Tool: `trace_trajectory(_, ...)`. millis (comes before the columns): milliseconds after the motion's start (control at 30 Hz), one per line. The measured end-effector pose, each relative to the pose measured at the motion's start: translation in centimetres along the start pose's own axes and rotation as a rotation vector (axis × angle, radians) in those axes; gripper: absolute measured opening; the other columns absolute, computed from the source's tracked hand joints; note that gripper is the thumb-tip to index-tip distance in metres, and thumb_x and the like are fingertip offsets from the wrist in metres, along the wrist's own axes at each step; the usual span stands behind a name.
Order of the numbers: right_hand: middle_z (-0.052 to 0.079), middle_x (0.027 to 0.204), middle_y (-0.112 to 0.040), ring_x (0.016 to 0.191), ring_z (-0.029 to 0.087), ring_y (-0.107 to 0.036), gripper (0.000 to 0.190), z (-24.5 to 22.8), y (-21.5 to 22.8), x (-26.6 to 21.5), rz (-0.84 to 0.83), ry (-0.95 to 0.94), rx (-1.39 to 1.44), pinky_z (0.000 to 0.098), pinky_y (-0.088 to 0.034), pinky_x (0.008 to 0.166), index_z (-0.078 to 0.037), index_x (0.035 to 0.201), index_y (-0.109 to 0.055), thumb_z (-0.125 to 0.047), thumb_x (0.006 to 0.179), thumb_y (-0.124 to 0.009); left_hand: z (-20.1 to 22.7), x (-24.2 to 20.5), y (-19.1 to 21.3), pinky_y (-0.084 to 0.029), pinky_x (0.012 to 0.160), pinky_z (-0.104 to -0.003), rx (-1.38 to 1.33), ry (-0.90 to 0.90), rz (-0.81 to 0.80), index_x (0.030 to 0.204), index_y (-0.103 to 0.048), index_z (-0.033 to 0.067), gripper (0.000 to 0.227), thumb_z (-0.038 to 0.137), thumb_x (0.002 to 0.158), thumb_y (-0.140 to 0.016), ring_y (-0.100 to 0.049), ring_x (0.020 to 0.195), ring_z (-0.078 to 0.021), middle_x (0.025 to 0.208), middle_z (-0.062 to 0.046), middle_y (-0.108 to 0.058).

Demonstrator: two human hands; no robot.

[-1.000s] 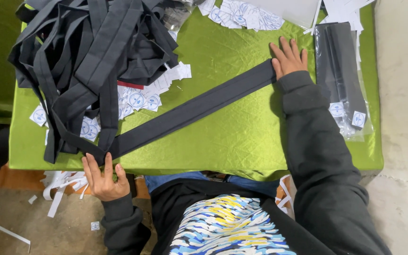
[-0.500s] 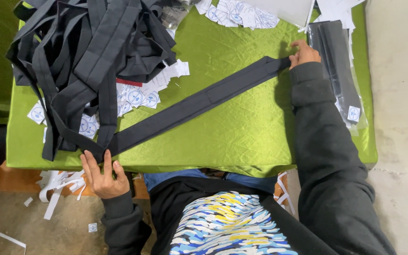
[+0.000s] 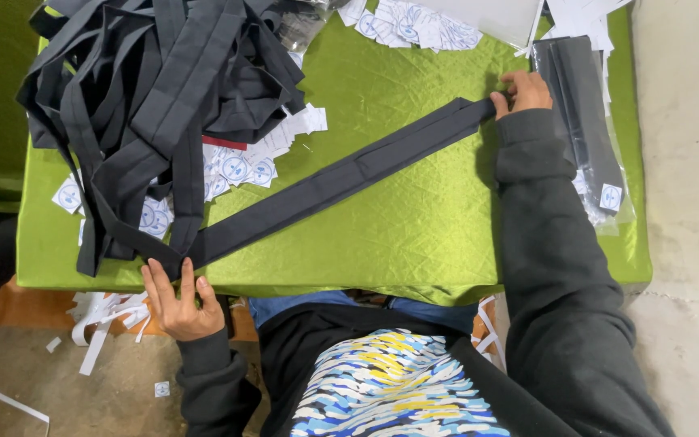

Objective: The person folds a black necktie by hand on a green table, aligning edges and smoothing the fabric. The person then folds the tie in half and places it on the table. The task involves handling multiple ties and plastic packaging nearby.

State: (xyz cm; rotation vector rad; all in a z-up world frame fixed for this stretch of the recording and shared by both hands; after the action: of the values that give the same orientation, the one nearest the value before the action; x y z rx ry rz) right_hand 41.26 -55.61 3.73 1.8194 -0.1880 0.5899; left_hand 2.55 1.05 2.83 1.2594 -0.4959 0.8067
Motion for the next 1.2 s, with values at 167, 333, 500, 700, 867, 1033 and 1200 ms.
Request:
trace_trajectory(167,0.005,0.082,-0.069,0.074,0.025,-0.066,0.027,0.2,0.4,1.1,-0.162,-0.143,0.182,0.0452,-0.055,0.071,-0.012,0.109,-0.064,0.006,0.09,-0.071,0.6,0.4,0.3,-0.055,0.107,-0.063,0.009,-0.012,-0.006,0.122,-0.079,-0.0077,0.047,0.026,0.116,-0.047,-0.054,0.138,-0.0519,0.149,-0.032,-0.054)
trace_trajectory(333,0.008,0.082,-0.065,0.071,0.026,-0.063,0.021,0.6,-0.2,1.1,-0.048,-0.077,0.213,0.0443,-0.053,0.066,-0.009,0.111,-0.064,0.003,0.096,-0.072,0.5,0.3,0.3,-0.051,0.113,-0.061,-0.082,0.003,0.004,0.161,-0.039,0.0066,0.049,0.026,0.118,-0.05,-0.05,0.144,-0.0516,0.156,-0.025,-0.051)
trace_trajectory(500,0.01,0.082,-0.066,0.071,0.028,-0.063,0.017,0.2,-0.6,0.8,0.039,-0.018,0.161,0.0447,-0.054,0.067,-0.007,0.103,-0.065,0.004,0.093,-0.073,0.4,0.5,0.4,-0.051,0.11,-0.067,-0.111,-0.005,-0.005,0.147,-0.055,0.0018,0.038,0.024,0.117,-0.051,-0.051,0.14,-0.0564,0.152,-0.029,-0.053)
trace_trajectory(700,0.023,0.12,-0.06,0.114,0.038,-0.057,0.018,-11.8,3.9,0.3,0.201,0.222,0.064,0.0487,-0.053,0.098,0.004,0.114,-0.07,0.005,0.096,-0.073,0.2,0.3,0.1,-0.053,0.105,-0.064,-0.035,-0.029,0.012,0.119,-0.08,-0.0069,0.048,0.027,0.115,-0.047,-0.055,0.135,-0.0523,0.146,-0.032,-0.057)
trace_trajectory(867,0.021,0.165,-0.032,0.152,0.053,-0.016,0.061,-27.5,0.4,-6.6,-0.236,0.506,0.206,0.0752,-0.024,0.114,-0.024,0.154,-0.052,-0.048,0.1,-0.066,-0.7,0.0,-0.9,-0.052,0.099,-0.057,-0.014,-0.08,0.165,0.116,-0.084,-0.0012,0.043,0.03,0.11,-0.055,-0.066,0.12,-0.0516,0.131,-0.032,-0.071)
trace_trajectory(1033,0.01,0.173,-0.022,0.159,0.043,-0.014,0.062,-30.7,-1.8,-12.0,-0.425,0.676,0.165,0.0737,-0.009,0.118,-0.035,0.161,-0.038,-0.062,0.105,-0.031,-1.0,-0.1,-1.1,-0.052,0.099,-0.056,-0.01,-0.061,0.166,0.115,-0.083,-0.0015,0.044,0.032,0.11,-0.055,-0.065,0.121,-0.0505,0.131,-0.032,-0.071)
trace_trajectory(1200,0.005,0.174,-0.025,0.159,0.037,-0.017,0.058,-22.0,-1.9,-8.6,-0.446,0.53,-0.018,0.0654,-0.008,0.122,-0.038,0.163,-0.034,-0.057,0.107,-0.031,-0.6,0.2,-1.1,-0.052,0.099,-0.057,-0.006,-0.068,0.179,0.115,-0.083,-0.0026,0.047,0.032,0.111,-0.052,-0.065,0.121,-0.0517,0.131,-0.033,-0.071)
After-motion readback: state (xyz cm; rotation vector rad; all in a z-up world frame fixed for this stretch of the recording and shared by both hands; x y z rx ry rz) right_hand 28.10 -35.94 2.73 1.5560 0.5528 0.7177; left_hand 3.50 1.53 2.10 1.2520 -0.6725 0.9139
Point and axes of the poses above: each hand's wrist, its own x-axis towards the middle knuckle, its own y-axis out of the back of the hand, z = x × y, the point moved 4 cm from there along x, towards the middle knuckle
